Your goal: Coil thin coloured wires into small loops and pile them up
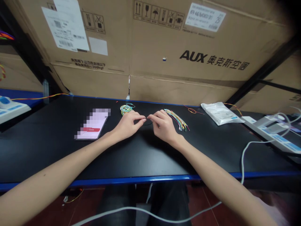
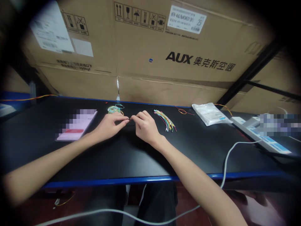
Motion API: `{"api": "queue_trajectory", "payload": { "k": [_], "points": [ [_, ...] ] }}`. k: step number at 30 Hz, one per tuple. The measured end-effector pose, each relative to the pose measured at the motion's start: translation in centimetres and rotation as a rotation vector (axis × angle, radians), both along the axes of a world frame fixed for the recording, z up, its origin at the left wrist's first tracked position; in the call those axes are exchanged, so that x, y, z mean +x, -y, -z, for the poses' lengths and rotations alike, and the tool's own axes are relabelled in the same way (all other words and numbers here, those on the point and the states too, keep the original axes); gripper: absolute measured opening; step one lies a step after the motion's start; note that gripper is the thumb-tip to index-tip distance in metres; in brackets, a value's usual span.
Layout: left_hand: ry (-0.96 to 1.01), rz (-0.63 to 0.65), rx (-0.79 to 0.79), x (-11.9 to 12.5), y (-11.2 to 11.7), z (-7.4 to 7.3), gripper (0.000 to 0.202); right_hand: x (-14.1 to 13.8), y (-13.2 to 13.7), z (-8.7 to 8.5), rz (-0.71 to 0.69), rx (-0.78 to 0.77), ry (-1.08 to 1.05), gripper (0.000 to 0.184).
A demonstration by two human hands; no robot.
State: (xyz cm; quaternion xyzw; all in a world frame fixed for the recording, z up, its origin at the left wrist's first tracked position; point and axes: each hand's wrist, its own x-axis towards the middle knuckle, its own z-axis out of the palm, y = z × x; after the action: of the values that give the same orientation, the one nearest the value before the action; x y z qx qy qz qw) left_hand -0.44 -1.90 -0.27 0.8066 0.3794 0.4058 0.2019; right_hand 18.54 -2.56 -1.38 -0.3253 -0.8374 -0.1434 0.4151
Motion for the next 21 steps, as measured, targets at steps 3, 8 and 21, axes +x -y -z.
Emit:
{"api": "queue_trajectory", "payload": {
  "k": [3, 8, 21],
  "points": [
    [-0.022, -0.058, 0.164, 0.10, 0.21, 0.19, 0.020, -0.19, 0.15, -0.09, 0.005, -0.019, -0.058, 0.025],
    [0.072, 0.039, -0.143, 0.43, 0.14, -0.04, 0.028, -0.33, 0.25, -0.24, 0.013, 0.005, -0.093, 0.023],
    [-0.019, 0.054, -0.138, -0.08, -0.09, -0.31, 0.028, -0.07, 0.02, -0.15, -0.047, -0.096, -0.112, 0.022]
  ]
}}
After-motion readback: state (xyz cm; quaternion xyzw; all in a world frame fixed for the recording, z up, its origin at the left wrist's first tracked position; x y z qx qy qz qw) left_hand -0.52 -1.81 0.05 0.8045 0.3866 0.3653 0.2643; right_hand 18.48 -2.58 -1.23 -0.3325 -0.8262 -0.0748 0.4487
